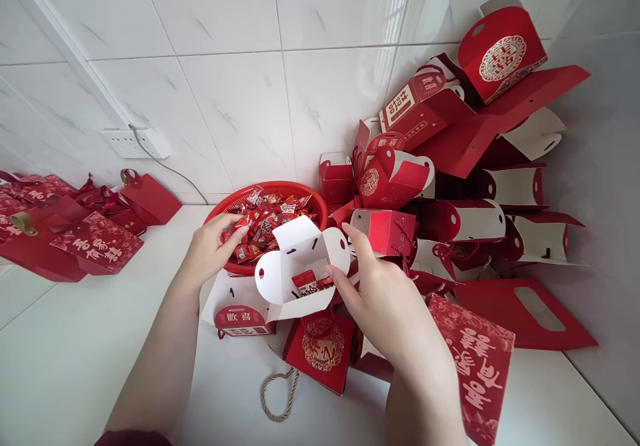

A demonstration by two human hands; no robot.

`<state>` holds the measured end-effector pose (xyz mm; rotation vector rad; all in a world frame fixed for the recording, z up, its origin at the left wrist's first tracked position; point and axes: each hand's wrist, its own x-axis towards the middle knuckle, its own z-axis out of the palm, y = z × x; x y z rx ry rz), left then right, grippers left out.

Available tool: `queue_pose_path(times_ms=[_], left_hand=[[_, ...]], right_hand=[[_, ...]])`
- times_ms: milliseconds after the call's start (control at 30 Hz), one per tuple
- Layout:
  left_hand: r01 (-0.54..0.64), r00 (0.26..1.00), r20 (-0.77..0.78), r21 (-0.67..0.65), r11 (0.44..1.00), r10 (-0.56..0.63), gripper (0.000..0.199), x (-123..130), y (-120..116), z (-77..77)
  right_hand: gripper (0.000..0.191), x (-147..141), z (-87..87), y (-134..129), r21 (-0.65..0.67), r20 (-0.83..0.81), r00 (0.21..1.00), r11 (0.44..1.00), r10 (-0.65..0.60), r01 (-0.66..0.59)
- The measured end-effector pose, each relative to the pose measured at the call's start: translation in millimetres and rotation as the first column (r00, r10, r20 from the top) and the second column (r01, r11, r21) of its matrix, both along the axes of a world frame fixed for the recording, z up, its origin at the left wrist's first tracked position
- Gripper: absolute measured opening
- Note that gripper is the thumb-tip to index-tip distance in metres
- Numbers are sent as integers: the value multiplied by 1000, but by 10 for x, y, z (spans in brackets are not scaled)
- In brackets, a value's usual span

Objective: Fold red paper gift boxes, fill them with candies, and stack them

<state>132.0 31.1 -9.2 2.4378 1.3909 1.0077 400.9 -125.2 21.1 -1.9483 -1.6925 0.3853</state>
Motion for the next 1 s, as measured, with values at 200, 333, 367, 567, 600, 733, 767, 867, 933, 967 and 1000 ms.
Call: queue_pose_path(times_ms=[200,333,367,567,600,733,767,867,933,967,1000], left_hand=[[188,940,270,103,977,-209,22,263,-482,165],[270,944,217,-76,960,-248,38,429,-682,135],[269,950,194,-116,956,-244,44,449,-701,134],[182,934,319,-45,982,-159,50,388,-665,226],[191,920,356,-40,981,-164,52,355,-649,243],[365,863,416,-124,923,-286,69,218,-580,269],[408,855,410,-152,900,-318,75,197,-567,265],[458,865,355,-268,847,-356,95,200,-558,243],[449,884,308,-355,820,-350,101,254,-581,226],[439,893,291,-384,812,-345,102,291,-596,217],[429,899,281,-402,809,-336,101,328,-609,207]], right_hand=[[52,12,-97,47,8,31,999,999,43,-44],[52,16,-129,83,8,107,994,1000,3,-3],[52,16,-127,90,16,118,993,1000,-7,6],[52,9,-30,82,181,13,1000,983,-16,13],[50,5,-5,76,205,-40,999,978,-20,27],[44,-6,61,75,219,-277,960,972,-23,87],[42,-4,65,82,212,-340,940,973,-8,85],[37,-1,56,106,206,-517,854,976,51,66],[31,-19,41,124,208,-568,822,974,49,86],[28,-38,28,136,211,-568,823,970,23,118],[25,-62,10,153,223,-563,826,962,-4,157]])
